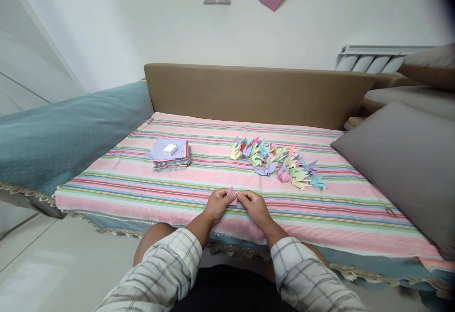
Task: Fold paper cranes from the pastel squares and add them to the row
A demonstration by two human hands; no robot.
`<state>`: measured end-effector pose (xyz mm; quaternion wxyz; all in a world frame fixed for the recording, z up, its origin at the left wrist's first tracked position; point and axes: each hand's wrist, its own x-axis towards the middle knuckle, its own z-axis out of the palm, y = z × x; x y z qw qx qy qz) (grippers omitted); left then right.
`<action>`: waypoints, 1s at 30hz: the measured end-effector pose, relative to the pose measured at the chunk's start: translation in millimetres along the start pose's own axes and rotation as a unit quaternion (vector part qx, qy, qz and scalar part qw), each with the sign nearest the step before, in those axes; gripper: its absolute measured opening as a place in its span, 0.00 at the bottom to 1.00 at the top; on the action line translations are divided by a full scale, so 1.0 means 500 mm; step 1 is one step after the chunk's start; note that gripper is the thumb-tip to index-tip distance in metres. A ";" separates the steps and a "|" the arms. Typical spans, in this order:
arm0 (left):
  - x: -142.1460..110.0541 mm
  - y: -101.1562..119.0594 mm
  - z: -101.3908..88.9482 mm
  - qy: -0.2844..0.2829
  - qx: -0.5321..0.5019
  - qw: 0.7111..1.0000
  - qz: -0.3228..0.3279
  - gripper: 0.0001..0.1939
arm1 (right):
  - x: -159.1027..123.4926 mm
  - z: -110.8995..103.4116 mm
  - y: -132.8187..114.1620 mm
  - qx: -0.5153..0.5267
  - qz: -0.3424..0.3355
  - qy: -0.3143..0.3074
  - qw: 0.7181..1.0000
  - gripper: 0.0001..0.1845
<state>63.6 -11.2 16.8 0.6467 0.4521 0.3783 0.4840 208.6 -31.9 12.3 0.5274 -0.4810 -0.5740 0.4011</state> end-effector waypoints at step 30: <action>0.001 -0.005 -0.008 0.008 0.005 1.000 0.006 0.13 | -0.007 0.022 -0.013 -0.024 0.014 -0.013 1.000 0.17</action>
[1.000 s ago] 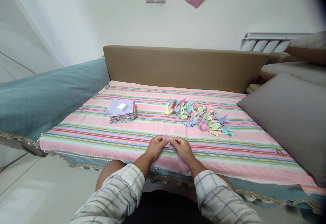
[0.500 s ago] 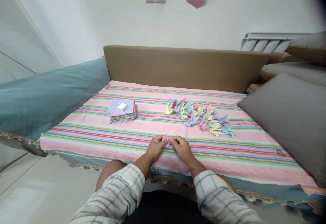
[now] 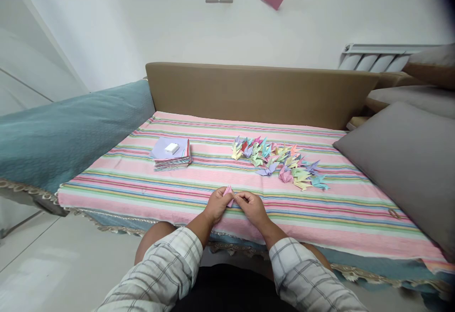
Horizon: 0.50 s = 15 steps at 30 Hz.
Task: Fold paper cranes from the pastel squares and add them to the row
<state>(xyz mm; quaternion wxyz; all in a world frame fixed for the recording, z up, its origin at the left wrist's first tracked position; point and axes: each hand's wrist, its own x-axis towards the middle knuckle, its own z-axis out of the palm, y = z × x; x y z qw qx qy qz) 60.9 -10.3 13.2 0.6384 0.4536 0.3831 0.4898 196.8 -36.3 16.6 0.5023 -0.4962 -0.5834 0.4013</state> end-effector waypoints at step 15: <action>0.003 -0.004 -0.004 -0.012 -0.055 0.998 0.014 0.14 | 0.014 -0.004 0.016 0.099 0.054 -0.042 0.993 0.16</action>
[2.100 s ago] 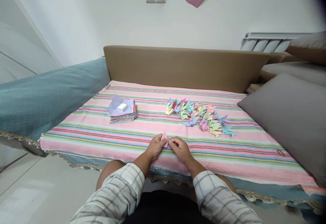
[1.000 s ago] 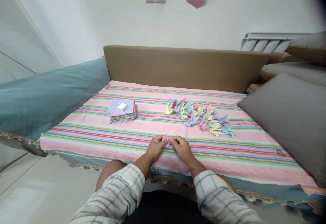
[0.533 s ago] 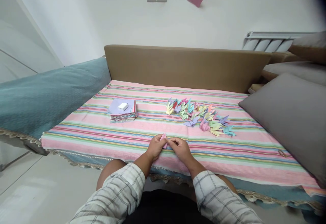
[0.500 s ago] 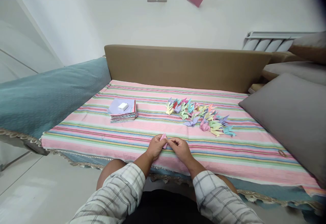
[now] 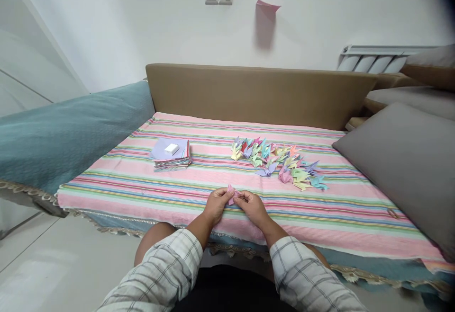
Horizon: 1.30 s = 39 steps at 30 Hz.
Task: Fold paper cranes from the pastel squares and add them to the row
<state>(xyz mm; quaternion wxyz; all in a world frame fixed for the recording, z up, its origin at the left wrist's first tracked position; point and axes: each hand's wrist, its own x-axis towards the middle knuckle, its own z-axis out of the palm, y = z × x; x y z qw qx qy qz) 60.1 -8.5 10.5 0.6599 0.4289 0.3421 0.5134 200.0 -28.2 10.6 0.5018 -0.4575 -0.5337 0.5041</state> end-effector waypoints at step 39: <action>-0.005 0.000 0.006 0.041 -0.006 0.999 0.019 0.16 | -0.008 -0.009 0.023 0.090 -0.015 0.058 0.994 0.18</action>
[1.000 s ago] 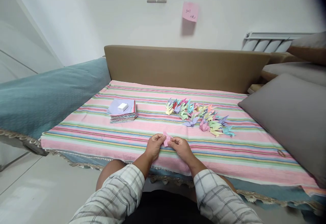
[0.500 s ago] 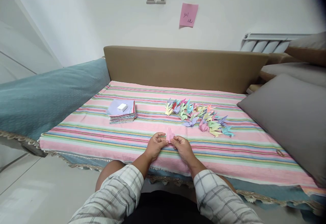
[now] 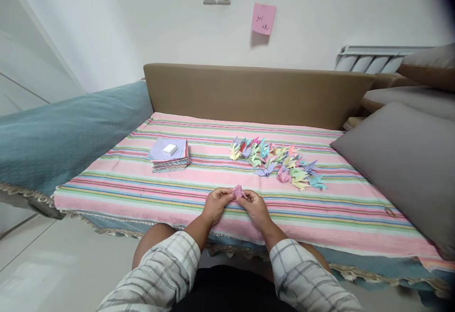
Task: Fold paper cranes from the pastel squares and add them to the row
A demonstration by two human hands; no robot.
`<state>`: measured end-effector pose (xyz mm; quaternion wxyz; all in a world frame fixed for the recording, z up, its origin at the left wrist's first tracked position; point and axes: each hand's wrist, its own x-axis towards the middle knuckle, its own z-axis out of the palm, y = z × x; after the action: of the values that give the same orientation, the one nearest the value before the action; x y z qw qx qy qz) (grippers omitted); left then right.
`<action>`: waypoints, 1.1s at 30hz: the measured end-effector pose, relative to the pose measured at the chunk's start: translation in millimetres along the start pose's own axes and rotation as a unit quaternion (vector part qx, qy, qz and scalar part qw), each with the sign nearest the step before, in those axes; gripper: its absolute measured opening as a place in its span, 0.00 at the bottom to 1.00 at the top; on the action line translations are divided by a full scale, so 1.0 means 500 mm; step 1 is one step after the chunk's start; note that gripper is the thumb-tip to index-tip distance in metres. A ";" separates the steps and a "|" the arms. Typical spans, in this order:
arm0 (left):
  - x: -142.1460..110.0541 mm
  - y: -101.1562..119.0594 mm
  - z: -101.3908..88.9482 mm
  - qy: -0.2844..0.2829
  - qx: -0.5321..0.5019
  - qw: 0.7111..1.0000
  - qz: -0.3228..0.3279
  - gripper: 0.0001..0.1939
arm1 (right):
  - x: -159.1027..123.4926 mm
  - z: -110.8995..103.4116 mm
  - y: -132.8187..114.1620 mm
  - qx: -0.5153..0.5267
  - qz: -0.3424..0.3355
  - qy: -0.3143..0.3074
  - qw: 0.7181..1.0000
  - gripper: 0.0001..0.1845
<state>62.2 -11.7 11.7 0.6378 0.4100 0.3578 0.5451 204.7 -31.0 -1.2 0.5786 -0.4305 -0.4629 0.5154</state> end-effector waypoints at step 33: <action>-0.006 0.000 -0.001 -0.002 0.070 0.997 0.014 0.09 | -0.015 -0.001 -0.013 -0.113 -0.054 0.009 0.992 0.19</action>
<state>61.2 -14.5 11.4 0.6005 0.4600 0.3877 0.5267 206.3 -39.2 4.5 0.5568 -0.4721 -0.5358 0.4242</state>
